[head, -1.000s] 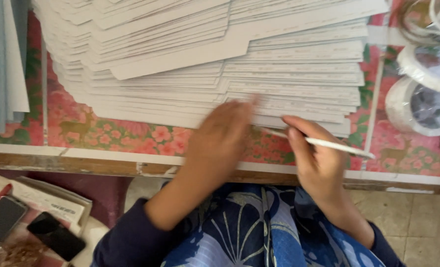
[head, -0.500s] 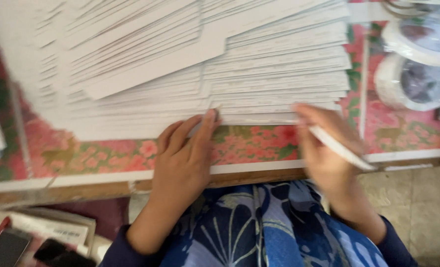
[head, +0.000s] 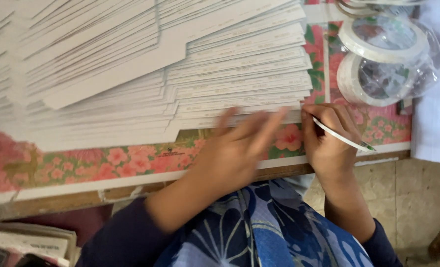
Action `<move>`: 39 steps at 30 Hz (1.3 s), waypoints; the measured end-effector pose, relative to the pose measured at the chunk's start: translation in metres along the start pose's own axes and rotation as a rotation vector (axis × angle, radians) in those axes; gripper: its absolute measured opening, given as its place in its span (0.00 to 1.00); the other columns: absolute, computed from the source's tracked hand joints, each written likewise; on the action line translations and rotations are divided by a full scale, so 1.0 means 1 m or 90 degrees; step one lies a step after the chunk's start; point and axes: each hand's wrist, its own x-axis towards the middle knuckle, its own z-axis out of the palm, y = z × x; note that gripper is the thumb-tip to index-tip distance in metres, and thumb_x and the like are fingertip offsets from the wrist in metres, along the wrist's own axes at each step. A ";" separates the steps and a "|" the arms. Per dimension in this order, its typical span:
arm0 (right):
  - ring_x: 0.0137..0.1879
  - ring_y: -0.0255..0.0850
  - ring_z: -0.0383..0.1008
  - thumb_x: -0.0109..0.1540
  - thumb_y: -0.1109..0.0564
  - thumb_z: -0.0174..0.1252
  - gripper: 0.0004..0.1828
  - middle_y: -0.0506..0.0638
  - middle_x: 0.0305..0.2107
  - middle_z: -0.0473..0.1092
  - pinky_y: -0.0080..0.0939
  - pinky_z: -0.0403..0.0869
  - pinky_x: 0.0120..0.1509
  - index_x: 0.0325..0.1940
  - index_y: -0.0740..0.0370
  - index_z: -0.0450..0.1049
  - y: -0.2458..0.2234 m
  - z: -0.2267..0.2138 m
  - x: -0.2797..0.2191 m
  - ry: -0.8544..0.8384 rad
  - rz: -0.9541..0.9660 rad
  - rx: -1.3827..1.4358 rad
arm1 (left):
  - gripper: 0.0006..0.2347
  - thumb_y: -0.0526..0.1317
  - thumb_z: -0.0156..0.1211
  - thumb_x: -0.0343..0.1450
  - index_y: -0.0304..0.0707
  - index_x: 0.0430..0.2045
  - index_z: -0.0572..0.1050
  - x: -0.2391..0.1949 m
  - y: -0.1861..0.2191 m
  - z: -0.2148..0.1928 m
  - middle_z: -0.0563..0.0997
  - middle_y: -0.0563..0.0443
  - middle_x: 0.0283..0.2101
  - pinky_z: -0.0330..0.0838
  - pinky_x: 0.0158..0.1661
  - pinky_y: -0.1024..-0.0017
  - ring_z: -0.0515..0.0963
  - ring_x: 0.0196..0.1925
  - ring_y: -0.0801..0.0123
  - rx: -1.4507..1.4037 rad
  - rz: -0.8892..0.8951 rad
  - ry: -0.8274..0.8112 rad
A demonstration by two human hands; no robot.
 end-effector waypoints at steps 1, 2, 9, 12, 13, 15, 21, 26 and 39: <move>0.40 0.52 0.71 0.65 0.70 0.57 0.01 0.59 0.34 0.71 0.46 0.69 0.47 0.39 0.71 0.73 0.006 -0.002 -0.002 -0.003 -0.011 0.004 | 0.24 0.29 0.44 0.69 0.34 0.63 0.56 0.007 0.004 0.012 0.76 0.45 0.50 0.56 0.62 0.57 0.73 0.58 0.64 0.006 -0.007 0.008; 0.39 0.55 0.70 0.65 0.65 0.56 0.04 0.60 0.33 0.70 0.51 0.68 0.45 0.42 0.69 0.74 0.011 -0.003 -0.003 -0.034 -0.013 -0.017 | 0.23 0.31 0.43 0.71 0.33 0.64 0.53 0.014 0.008 0.023 0.76 0.44 0.50 0.60 0.60 0.59 0.74 0.55 0.62 -0.023 0.018 0.018; 0.46 0.58 0.72 0.73 0.62 0.59 0.13 0.68 0.39 0.73 0.52 0.69 0.56 0.45 0.81 0.76 -0.004 -0.035 0.020 0.121 -0.030 0.064 | 0.31 0.24 0.61 0.81 0.72 0.68 0.55 0.001 -0.014 -0.034 0.48 0.49 0.71 0.84 0.57 0.64 0.81 0.50 0.67 0.314 0.081 0.105; 0.46 0.58 0.66 0.73 0.64 0.50 0.09 0.68 0.39 0.68 0.53 0.66 0.52 0.48 0.79 0.69 -0.005 -0.008 0.016 0.223 -0.034 0.067 | 0.31 0.24 0.69 0.72 0.62 0.62 0.61 -0.019 -0.028 -0.069 0.67 0.50 0.61 0.84 0.52 0.67 0.84 0.50 0.64 0.427 -0.001 0.089; 0.46 0.58 0.66 0.73 0.64 0.50 0.09 0.68 0.39 0.68 0.53 0.66 0.52 0.48 0.79 0.69 -0.006 -0.005 0.016 0.224 -0.036 0.070 | 0.31 0.24 0.69 0.72 0.62 0.62 0.61 -0.024 -0.037 -0.069 0.67 0.50 0.61 0.84 0.52 0.67 0.84 0.50 0.64 0.430 -0.001 0.090; 0.48 0.56 0.64 0.72 0.62 0.49 0.11 0.65 0.41 0.65 0.50 0.63 0.55 0.50 0.78 0.68 -0.012 0.002 0.012 0.138 0.015 0.112 | 0.32 0.15 0.57 0.71 0.60 0.61 0.63 -0.039 -0.054 -0.071 0.66 0.47 0.62 0.70 0.62 0.62 0.76 0.61 0.59 0.474 0.026 0.070; 0.45 0.56 0.70 0.68 0.72 0.55 0.04 0.63 0.38 0.67 0.49 0.71 0.51 0.46 0.75 0.74 -0.009 0.008 0.016 0.051 -0.039 0.060 | 0.28 0.16 0.48 0.76 0.55 0.64 0.63 -0.033 -0.084 -0.081 0.58 0.50 0.66 0.58 0.67 0.49 0.55 0.70 0.52 0.380 -0.016 0.028; 0.57 0.58 0.69 0.72 0.58 0.36 0.21 0.68 0.50 0.69 0.51 0.67 0.62 0.56 0.78 0.69 -0.002 -0.015 0.005 0.009 0.016 0.117 | 0.28 0.22 0.56 0.67 0.46 0.62 0.61 -0.022 -0.056 -0.042 0.76 0.38 0.54 0.65 0.63 0.55 0.75 0.59 0.50 0.348 -0.044 0.068; 0.32 0.50 0.69 0.60 0.72 0.52 0.05 0.59 0.31 0.69 0.49 0.72 0.39 0.39 0.72 0.69 -0.054 -0.011 -0.012 0.070 -0.258 0.148 | 0.18 0.50 0.37 0.72 0.66 0.57 0.66 0.022 0.021 0.052 0.65 0.33 0.56 0.51 0.60 0.33 0.62 0.61 0.37 0.339 -0.114 -0.023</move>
